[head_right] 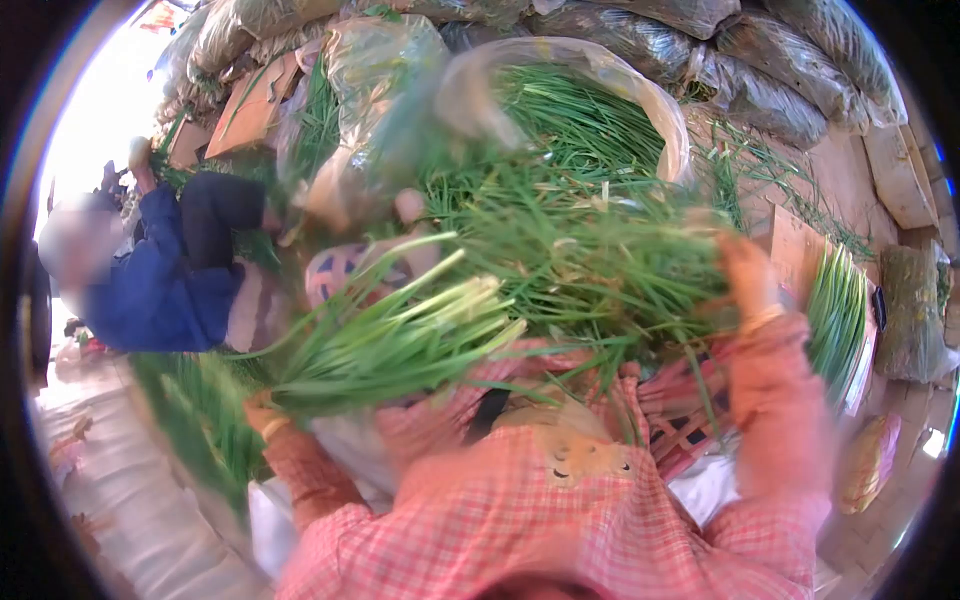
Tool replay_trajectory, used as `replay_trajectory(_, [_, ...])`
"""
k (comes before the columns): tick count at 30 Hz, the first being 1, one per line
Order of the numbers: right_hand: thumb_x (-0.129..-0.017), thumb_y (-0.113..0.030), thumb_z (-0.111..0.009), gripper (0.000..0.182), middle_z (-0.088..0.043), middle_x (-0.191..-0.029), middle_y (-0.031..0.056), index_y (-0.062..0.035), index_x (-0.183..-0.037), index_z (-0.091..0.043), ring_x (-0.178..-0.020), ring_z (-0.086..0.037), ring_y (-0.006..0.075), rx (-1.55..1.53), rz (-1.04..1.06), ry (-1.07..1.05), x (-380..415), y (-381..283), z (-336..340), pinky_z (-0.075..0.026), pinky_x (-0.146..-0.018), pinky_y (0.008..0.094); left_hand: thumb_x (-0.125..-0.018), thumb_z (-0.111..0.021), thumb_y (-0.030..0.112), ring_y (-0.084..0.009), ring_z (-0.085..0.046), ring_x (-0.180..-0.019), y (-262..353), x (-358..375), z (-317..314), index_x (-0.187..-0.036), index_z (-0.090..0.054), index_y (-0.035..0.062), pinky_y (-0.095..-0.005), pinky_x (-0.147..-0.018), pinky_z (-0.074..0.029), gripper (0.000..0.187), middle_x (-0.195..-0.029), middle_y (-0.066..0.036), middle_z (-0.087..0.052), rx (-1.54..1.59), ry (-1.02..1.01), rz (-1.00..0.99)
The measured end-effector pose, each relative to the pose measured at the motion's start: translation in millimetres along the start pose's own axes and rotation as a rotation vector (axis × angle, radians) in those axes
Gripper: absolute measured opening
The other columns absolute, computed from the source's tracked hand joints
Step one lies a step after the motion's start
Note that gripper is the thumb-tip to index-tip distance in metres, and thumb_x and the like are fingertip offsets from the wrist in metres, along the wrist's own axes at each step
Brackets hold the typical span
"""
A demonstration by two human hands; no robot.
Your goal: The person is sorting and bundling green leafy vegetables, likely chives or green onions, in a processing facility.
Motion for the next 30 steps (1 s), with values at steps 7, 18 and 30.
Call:
replay_trajectory(7, [-0.074,-0.021,-0.066,0.029,-0.058,-0.085,0.0097,-0.0091,-0.099,-0.060,-0.081,-0.054,0.0263,0.983,0.863,0.161,46,-115,-39,-0.042,-0.072,0.0369,-0.090,-0.034,0.038,-0.0153,-0.035,-0.057,16,-5,-128,-0.065,-0.036,0.0171,-0.0314,-0.053,-0.027,0.032,-0.063,0.001,-0.035,0.058,-0.378,-0.066])
replay_trajectory(18, [-0.076,-0.038,-0.062,0.035,-0.058,-0.065,0.0068,-0.0025,-0.078,-0.060,-0.060,-0.054,0.0190,-0.624,0.085,-0.742,105,-146,-305,-0.042,-0.057,0.0288,-0.090,-0.036,0.036,-0.0158,-0.037,-0.061,-19,52,21,-0.070,-0.038,0.0154,-0.0314,-0.056,-0.028,0.029,-0.067,0.000,-0.037,0.052,-0.056,0.148])
replay_trajectory(30, [-0.081,-0.022,-0.059,0.013,-0.049,-0.065,-0.0017,-0.0106,-0.083,-0.054,-0.062,-0.046,0.0118,-1.060,0.175,-0.455,22,-112,-62,-0.037,-0.056,0.0266,-0.090,-0.037,0.034,-0.0163,-0.038,-0.065,-10,35,-80,-0.074,-0.039,0.0136,-0.0314,-0.060,-0.029,0.025,-0.072,-0.001,-0.039,0.191,-0.313,0.090])
Point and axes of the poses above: each hand's wrist, its own x-axis away from the middle knuckle, its own z-axis out of the back of the hand, y = z × x, the point moved 8 cm from there along -x, towards the middle knuckle
